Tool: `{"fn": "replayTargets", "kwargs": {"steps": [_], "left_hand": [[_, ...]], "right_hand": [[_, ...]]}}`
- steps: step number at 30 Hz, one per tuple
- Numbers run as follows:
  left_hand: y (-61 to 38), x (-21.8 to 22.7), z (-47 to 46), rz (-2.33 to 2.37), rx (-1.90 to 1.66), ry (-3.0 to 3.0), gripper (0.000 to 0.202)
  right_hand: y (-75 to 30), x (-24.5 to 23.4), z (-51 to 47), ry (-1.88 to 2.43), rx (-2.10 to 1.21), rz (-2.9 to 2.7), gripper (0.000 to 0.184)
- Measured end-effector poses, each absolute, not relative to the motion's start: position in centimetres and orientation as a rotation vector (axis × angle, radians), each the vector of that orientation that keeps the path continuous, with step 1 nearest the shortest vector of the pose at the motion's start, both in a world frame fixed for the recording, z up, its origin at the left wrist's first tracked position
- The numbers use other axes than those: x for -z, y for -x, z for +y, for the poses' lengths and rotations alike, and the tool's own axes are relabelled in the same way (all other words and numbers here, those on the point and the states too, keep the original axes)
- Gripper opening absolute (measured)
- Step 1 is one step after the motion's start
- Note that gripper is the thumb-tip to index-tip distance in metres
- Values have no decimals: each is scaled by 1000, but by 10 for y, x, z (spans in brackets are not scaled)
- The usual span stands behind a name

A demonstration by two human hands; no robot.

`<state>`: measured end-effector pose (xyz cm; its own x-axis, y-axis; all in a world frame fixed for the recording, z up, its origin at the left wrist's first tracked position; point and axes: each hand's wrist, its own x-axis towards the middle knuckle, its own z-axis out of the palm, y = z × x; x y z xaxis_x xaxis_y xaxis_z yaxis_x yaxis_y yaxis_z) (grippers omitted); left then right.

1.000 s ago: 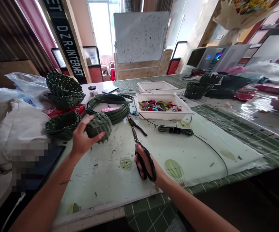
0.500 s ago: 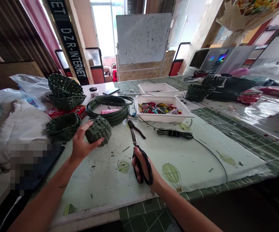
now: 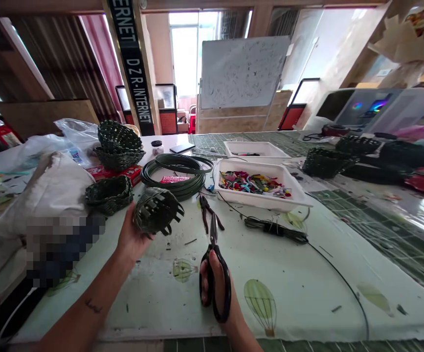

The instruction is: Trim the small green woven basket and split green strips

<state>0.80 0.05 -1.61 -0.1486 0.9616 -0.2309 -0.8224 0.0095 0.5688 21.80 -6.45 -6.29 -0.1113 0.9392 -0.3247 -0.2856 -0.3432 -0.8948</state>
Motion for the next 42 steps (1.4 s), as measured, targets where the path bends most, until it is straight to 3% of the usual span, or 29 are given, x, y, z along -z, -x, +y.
{"fn": "replayTargets", "kwargs": {"steps": [10,16,31,42], "left_hand": [[-17,43,-14,446,-1477,-78,42],[-17,43,-19,558,-1465,-77,29],[-23,39,-18,509,-1439,-20,32],[-19,42,-15,420,-1448,-57,49]], "right_hand": [[-227,73,-57,1129,-1738,-759,53],[-228,68,-58,1140,-1756,-789,55],[-226,66,-59,1159,-1733,-774,55],[-226,70,-58,1116,-1753,-715,52]]}}
